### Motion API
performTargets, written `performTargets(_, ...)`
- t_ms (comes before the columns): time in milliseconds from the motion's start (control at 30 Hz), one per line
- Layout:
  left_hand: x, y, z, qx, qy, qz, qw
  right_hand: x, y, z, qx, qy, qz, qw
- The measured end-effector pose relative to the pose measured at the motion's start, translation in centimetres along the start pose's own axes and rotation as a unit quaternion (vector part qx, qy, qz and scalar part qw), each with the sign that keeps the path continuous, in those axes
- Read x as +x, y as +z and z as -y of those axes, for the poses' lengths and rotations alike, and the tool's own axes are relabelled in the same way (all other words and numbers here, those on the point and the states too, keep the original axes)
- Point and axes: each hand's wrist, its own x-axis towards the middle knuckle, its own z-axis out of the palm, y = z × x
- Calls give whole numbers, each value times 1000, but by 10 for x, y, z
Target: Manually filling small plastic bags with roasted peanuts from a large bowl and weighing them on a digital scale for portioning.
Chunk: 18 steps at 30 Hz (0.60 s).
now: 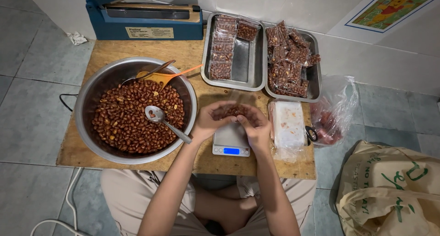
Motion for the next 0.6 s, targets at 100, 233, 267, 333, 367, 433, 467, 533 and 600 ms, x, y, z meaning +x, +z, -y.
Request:
performTargets(100,0,-1,5,-13,4,8,1000,0,-1,-3,0,3,0,1000)
performTargets(233,-1,2,0,-9,-9,11,1000,-1,0,-2,-3,3,8,1000)
performTargets(267,-1,2,-1,-17,-17,4,1000,0,0,-1,-4,4,8,1000)
performTargets(333,-1,5,-4,-16,-16,4,1000,0,-1,0,-2,3,10,1000)
performTargets(367,-2,6,-6,-15,-15,3,1000,0,-1,0,0,3,12,1000)
performTargets(433,-2,7,-7,-7,-11,7,1000,0,-3,-5,-4,1,12,1000)
performTargets(467,-1,8,-8,2,-7,11,1000,0,-3,-7,-8,-1,12,1000)
performTargets(533,-2,7,-8,1,-7,9,1000,0,-4,-6,-10,-4,13,1000)
performTargets(600,-2,3,-4,0,-8,7,1000,0,-3,-4,-11,-7,13,1000)
